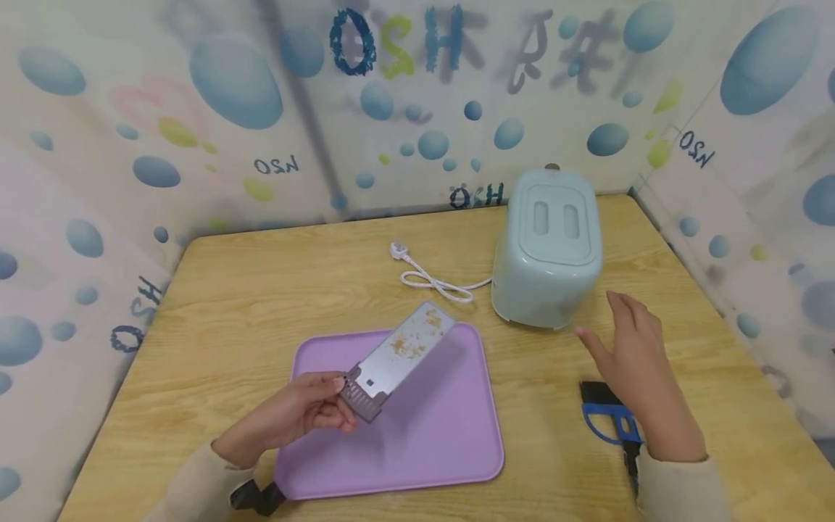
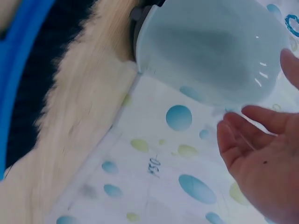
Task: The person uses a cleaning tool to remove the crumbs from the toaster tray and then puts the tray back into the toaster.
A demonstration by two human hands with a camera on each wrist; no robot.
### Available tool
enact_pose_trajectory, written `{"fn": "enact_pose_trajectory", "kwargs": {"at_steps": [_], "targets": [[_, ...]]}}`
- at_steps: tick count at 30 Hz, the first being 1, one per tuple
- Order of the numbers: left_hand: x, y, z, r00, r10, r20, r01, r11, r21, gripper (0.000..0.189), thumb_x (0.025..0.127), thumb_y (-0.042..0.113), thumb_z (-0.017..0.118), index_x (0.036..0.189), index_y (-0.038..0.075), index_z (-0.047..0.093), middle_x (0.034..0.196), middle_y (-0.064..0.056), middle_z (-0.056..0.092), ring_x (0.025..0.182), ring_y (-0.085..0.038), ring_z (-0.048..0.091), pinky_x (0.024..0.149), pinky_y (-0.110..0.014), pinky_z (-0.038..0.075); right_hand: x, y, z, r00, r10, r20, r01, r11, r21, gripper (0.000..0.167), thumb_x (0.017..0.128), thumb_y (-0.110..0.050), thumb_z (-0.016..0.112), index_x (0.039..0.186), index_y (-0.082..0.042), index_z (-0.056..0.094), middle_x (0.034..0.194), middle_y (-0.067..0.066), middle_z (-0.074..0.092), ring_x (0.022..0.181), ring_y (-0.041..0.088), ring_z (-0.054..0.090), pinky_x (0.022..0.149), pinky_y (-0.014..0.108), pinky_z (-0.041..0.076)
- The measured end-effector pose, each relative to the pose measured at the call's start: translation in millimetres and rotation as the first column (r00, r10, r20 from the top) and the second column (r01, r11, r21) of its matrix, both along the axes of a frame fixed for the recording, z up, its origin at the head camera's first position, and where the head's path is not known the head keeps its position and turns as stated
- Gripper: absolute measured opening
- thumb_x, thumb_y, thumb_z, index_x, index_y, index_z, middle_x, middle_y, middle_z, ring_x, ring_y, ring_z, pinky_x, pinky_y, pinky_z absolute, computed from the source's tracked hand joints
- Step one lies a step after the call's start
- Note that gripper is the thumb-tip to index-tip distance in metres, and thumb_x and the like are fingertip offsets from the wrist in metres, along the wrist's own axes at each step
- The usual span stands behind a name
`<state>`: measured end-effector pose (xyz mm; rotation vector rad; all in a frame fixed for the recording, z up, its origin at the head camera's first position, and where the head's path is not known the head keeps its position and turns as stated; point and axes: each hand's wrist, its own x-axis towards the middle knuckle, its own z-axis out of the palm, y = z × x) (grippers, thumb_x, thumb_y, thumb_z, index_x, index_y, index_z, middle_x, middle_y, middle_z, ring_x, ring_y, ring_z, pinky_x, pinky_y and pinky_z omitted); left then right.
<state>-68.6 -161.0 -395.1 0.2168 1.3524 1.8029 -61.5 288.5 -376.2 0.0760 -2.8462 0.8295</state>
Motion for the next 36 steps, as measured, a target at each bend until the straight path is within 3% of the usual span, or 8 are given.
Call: {"fn": "enact_pose_trajectory", "kwargs": {"at_steps": [4, 10, 14, 21, 28, 31, 36], "targets": [[0.2, -2.1, 4.7, 1.000, -0.005, -0.005, 0.005, 1.000, 0.012, 0.034, 0.104, 0.016, 0.038, 0.118, -0.014, 0.047, 0.084, -0.002, 0.072, 0.078, -0.010, 0.072, 0.073, -0.017, 0.057, 11.2, 7.3, -4.8, 0.998, 0.035, 0.043, -0.037, 0.998, 0.042, 0.071, 0.099, -0.028, 0.054, 0.142, 0.018, 0.023, 0.139, 0.046, 0.025, 0.125, 0.066, 0.022, 0.102, 0.076, 0.016], [-1.4, -4.2, 9.4, 1.000, -0.020, -0.011, 0.020, 1.000, 0.022, 0.032, 0.104, 0.015, 0.038, 0.115, -0.012, 0.048, 0.084, -0.002, 0.073, 0.078, -0.010, 0.072, 0.074, -0.018, 0.057, 24.0, 17.9, -14.8, 0.985, 0.011, 0.173, -0.024, 0.997, 0.075, 0.074, 0.099, -0.034, 0.053, 0.141, 0.020, 0.023, 0.139, 0.047, 0.023, 0.121, 0.067, 0.022, 0.097, 0.076, 0.020], [-2.5, -5.0, 10.3, 0.999, -0.029, -0.018, 0.029, 0.999, 0.020, 0.032, 0.104, 0.015, 0.038, 0.116, -0.012, 0.048, 0.084, -0.001, 0.073, 0.078, -0.009, 0.072, 0.074, -0.018, 0.057, 27.8, 27.2, -18.0, 0.957, -0.008, 0.290, -0.023, 0.994, 0.104, 0.080, 0.100, -0.040, 0.050, 0.142, 0.020, 0.019, 0.140, 0.048, 0.017, 0.123, 0.067, 0.018, 0.097, 0.076, 0.020], [1.0, -5.0, 9.2, 0.999, -0.047, -0.013, 0.047, 0.999, 0.022, 0.028, 0.104, 0.016, 0.038, 0.114, -0.008, 0.049, 0.084, 0.001, 0.073, 0.078, -0.009, 0.072, 0.073, -0.017, 0.057, 38.5, 41.1, -27.2, 0.922, -0.018, 0.387, -0.038, 0.990, 0.135, 0.085, 0.098, -0.044, 0.052, 0.140, 0.022, 0.020, 0.136, 0.049, 0.021, 0.118, 0.067, 0.023, 0.091, 0.075, 0.027], [3.5, -4.1, 8.2, 0.998, -0.063, -0.014, 0.063, 0.998, 0.028, 0.032, 0.104, 0.017, 0.038, 0.117, -0.011, 0.047, 0.084, 0.000, 0.073, 0.079, -0.009, 0.072, 0.073, -0.018, 0.057, 50.7, 50.7, -42.6, 0.876, -0.042, 0.480, -0.044, 0.985, 0.165, 0.085, 0.097, -0.049, 0.050, 0.135, 0.023, 0.026, 0.129, 0.051, 0.027, 0.108, 0.068, 0.031, 0.084, 0.073, 0.034], [3.7, -5.3, 9.0, 0.998, -0.064, -0.015, 0.064, 0.997, 0.034, 0.030, 0.104, 0.016, 0.037, 0.115, -0.010, 0.048, 0.084, 0.000, 0.073, 0.079, -0.009, 0.072, 0.073, -0.018, 0.057, 56.6, 54.2, -47.6, 0.833, -0.084, 0.547, -0.017, 0.984, 0.178, 0.091, 0.095, -0.057, 0.049, 0.132, 0.024, 0.030, 0.126, 0.052, 0.029, 0.107, 0.067, 0.032, 0.084, 0.072, 0.035], [4.9, -8.4, 9.5, 0.997, -0.073, -0.029, 0.074, 0.996, 0.055, 0.027, 0.104, 0.015, 0.038, 0.113, -0.008, 0.049, 0.085, 0.000, 0.073, 0.080, -0.010, 0.072, 0.073, -0.018, 0.057, 71.2, 56.3, -50.1, 0.716, -0.180, 0.674, 0.032, 0.974, 0.225, 0.099, 0.087, -0.069, 0.050, 0.116, 0.026, 0.043, 0.110, 0.050, 0.039, 0.095, 0.055, 0.046, 0.078, 0.059, 0.046]]}}
